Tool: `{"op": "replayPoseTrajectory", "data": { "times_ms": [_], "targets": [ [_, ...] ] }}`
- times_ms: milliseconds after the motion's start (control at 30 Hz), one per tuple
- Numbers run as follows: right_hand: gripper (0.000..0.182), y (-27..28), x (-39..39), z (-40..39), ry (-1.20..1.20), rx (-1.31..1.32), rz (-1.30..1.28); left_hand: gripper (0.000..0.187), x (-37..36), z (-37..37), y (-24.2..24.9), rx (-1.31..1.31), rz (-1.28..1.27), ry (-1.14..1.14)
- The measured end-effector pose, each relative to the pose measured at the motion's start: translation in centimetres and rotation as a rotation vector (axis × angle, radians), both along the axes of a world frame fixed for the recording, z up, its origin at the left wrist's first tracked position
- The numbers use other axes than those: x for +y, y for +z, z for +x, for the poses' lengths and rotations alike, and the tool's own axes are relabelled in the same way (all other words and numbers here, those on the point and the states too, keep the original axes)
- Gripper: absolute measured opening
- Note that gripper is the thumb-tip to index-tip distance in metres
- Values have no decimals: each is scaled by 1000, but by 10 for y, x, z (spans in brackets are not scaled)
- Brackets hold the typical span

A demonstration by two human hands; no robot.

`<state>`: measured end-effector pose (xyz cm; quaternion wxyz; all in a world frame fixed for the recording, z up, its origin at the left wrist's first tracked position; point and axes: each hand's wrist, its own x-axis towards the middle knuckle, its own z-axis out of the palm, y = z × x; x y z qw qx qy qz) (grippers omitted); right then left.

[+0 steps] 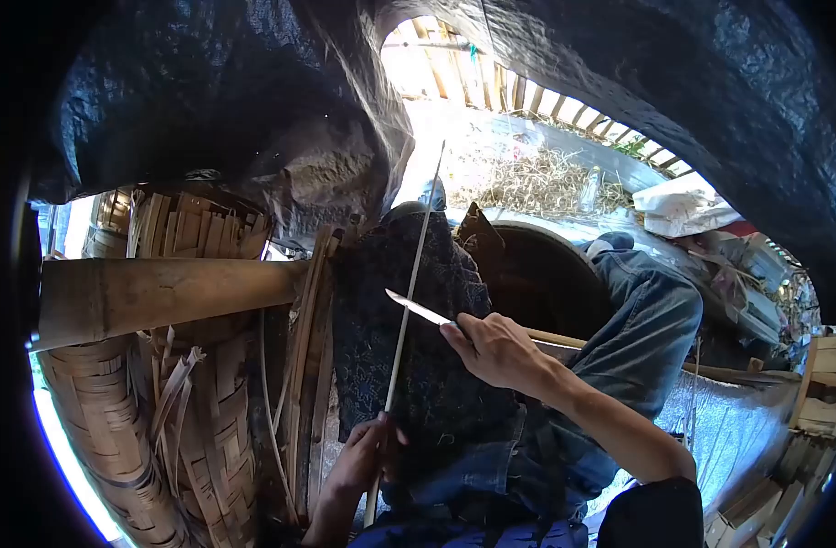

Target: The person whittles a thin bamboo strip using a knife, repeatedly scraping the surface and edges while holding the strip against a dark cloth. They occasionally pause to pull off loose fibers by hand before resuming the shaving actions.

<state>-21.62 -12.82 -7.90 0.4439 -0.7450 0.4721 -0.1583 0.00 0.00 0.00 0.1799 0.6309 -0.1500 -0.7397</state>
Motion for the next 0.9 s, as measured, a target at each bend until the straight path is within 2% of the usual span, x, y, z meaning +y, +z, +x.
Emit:
{"op": "replayPoseTrajectory", "data": {
  "times_ms": [67,100,267,467,800,900],
  "targets": [
    [44,1,0,1,17,-48,-31,49,6,0,2,18,53,110],
    [44,-1,-4,-14,20,8,-30,49,5,-9,-13,74,56,111],
    [48,-8,-8,-4,113,43,-124,47,8,-3,-9,113,15,110],
    [49,1,-21,4,151,149,-14,47,6,-3,-8,204,19,179],
    [49,-4,-27,10,129,145,-22,47,9,-1,-8,250,34,227],
    [42,-2,-23,13,105,158,-58,46,8,-2,-5,264,35,236]
  ]
}}
